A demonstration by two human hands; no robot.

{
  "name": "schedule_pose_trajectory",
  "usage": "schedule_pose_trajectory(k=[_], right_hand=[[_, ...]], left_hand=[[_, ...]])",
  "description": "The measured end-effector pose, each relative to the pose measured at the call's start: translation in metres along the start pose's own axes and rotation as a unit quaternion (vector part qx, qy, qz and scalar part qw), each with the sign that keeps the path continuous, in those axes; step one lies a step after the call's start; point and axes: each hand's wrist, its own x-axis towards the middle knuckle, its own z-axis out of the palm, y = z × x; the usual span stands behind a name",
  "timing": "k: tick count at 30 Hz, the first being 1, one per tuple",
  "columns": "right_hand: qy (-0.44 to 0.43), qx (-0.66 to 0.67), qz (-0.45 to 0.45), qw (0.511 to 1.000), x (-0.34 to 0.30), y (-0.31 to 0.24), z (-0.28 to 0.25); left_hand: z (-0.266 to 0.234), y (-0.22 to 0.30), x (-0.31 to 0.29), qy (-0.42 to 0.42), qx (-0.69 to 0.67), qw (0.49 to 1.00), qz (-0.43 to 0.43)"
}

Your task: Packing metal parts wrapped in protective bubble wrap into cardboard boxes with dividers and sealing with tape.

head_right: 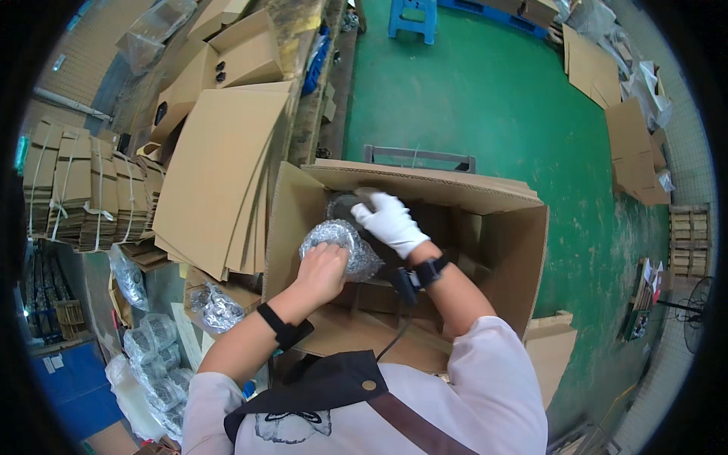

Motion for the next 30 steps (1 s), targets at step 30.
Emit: schedule_pose_trajectory(k=[30], right_hand=[[-0.54, 0.306, -0.153, 0.768, -0.193, -0.384, 0.147]], left_hand=[[-0.128, -0.008, -0.529, 0.358, -0.288, 0.803, -0.379]])
